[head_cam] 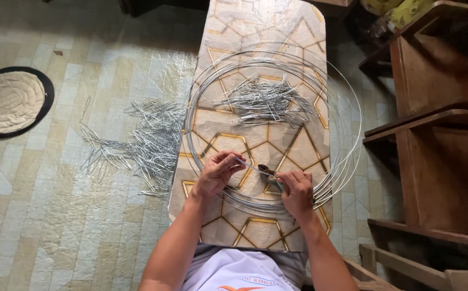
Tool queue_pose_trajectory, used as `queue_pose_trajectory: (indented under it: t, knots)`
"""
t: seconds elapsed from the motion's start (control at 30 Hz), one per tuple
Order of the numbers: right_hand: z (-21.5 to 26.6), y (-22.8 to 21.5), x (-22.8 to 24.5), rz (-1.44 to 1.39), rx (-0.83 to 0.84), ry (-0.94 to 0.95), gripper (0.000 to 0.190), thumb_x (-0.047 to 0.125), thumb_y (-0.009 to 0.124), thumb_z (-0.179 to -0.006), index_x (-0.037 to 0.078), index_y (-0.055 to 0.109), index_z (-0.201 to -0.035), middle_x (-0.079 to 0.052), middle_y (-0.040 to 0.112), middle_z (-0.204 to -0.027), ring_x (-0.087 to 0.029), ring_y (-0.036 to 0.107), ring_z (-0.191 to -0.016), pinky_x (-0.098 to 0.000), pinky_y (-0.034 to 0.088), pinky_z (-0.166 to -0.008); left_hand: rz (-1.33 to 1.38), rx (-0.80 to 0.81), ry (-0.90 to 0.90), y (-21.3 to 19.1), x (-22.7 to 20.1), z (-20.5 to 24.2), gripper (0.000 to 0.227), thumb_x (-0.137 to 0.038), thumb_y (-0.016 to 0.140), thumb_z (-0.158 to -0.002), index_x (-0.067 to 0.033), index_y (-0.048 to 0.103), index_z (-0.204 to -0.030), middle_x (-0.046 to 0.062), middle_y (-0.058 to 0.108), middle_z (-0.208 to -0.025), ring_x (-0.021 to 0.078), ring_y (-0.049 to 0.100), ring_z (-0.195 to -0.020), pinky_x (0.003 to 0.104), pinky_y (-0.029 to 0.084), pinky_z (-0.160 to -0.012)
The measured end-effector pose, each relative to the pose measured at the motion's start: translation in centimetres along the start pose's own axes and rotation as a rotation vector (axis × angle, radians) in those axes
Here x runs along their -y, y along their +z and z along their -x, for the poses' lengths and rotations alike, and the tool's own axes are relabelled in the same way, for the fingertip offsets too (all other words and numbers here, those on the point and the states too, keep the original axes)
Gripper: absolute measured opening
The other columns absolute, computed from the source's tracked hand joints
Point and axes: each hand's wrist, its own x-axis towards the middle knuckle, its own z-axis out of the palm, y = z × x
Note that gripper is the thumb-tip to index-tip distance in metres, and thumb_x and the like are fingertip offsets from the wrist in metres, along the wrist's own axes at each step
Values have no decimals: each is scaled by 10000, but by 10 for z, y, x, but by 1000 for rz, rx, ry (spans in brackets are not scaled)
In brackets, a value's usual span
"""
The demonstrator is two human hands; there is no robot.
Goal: Cutting metal wire from a coil into small segments using wire cutters.
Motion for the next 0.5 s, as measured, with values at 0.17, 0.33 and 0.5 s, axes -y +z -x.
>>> queue_pose_trajectory:
  t: [0.17,0.33,0.5]
  knots:
    - [-2,-3,4,0,4,-7,95,174,733,-907,236,752,-976,49,678,-783,-195,682,-767,-333,451,-829,24,2,-9,-8,5,1,210,-76,580,-1031,44,713,-1141,255,760,-1034,294,759,-976,430,601,-929]
    - [-4,-3,6,-5,-10,-17,85,183,726,-917,244,747,-971,61,681,-777,-186,685,-760,-326,452,-834,50,33,-25,-2,-1,1,229,-83,565,-1032,27,710,-1171,249,759,-1050,296,757,-983,447,600,-939]
    - [-2,-1,3,-2,9,-14,70,208,713,-932,244,745,-982,55,687,-793,-191,690,-772,-335,446,-839,140,61,-75,8,-8,5,249,-78,543,-1043,64,692,-1185,295,736,-1129,357,733,-1089,475,580,-980]
